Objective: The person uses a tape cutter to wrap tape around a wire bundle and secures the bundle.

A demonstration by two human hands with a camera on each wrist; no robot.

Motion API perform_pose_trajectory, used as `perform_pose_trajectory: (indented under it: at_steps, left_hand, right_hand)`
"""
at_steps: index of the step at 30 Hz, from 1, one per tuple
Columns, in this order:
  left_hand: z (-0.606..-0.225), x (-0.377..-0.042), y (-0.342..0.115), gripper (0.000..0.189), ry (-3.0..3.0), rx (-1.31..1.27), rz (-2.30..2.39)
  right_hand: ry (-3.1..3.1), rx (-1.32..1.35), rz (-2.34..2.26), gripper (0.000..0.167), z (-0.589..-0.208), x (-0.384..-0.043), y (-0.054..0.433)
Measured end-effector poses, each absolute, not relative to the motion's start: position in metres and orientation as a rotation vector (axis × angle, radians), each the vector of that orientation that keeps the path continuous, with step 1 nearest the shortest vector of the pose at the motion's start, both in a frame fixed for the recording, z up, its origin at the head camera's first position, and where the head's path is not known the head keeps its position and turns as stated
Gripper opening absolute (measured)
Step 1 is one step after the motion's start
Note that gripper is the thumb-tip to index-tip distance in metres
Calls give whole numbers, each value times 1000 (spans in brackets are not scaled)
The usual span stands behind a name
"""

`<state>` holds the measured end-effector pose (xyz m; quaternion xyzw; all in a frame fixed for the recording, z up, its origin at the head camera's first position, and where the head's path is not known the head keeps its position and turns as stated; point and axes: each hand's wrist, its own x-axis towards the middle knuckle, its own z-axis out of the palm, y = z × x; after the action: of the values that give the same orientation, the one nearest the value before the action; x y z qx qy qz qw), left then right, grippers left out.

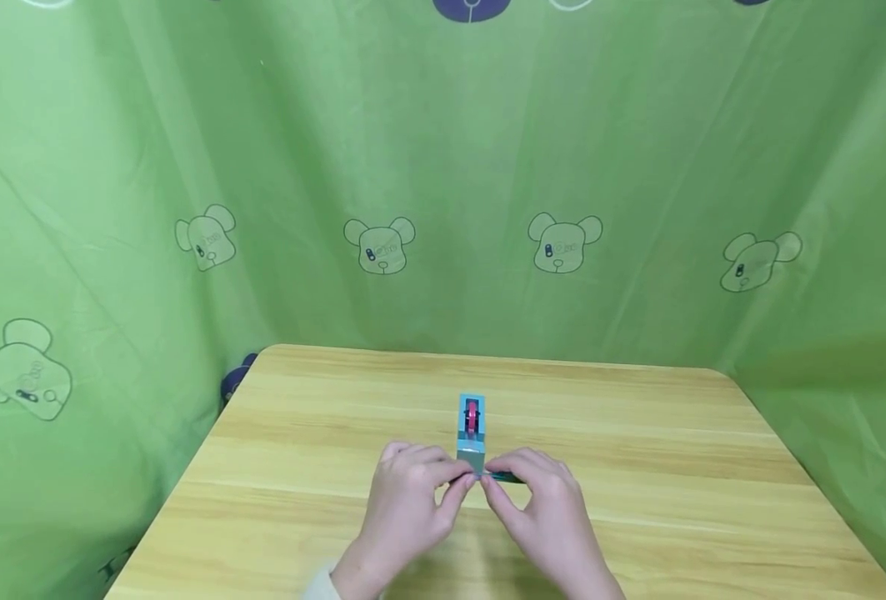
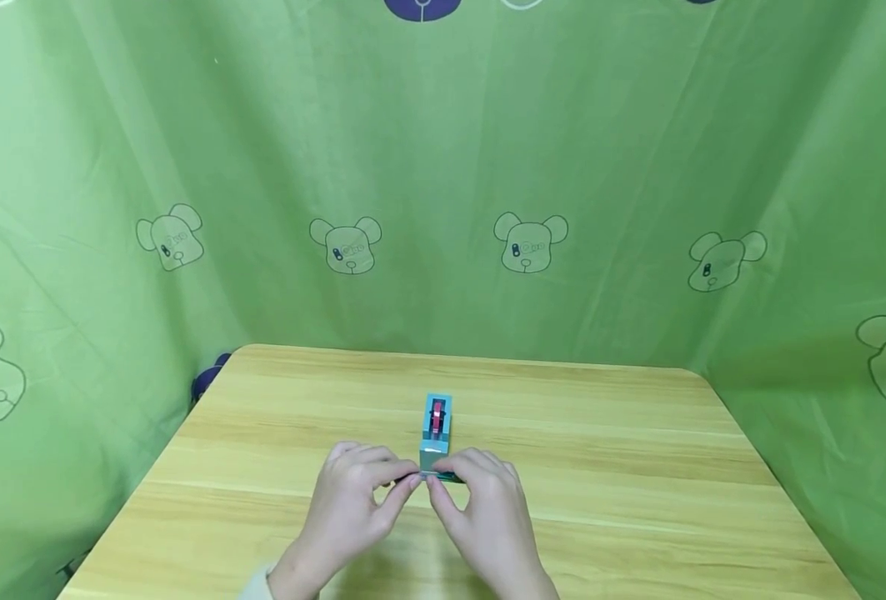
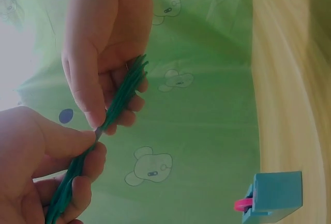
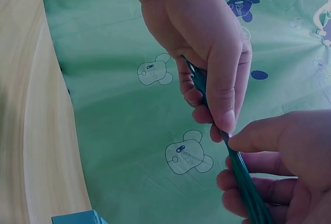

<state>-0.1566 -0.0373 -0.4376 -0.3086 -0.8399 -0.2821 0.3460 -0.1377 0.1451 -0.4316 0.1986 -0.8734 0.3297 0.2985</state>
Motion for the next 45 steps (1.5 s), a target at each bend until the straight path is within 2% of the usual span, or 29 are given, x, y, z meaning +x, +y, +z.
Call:
perform_pose_trajectory:
  at_steps: [17,30,40,45]
  left_hand:
    - [-438,-157,-37,4,-2197,-788,-800]
    - [-435,-154,-38,9,-2300,-755,-1053]
    - [-436,-155,-40,6,-2273,-746,-970]
    - [-437,-156,-40,4,-2236,-754,-974]
  right_hand:
    - [-2248,541,830,18,-435,-139,144]
    - [-2144,613,862,17,-439,-142,144]
    - [-2165,642,885,17,-439,-140,144]
    - [-2159,648,870,23,-436,-139,144]
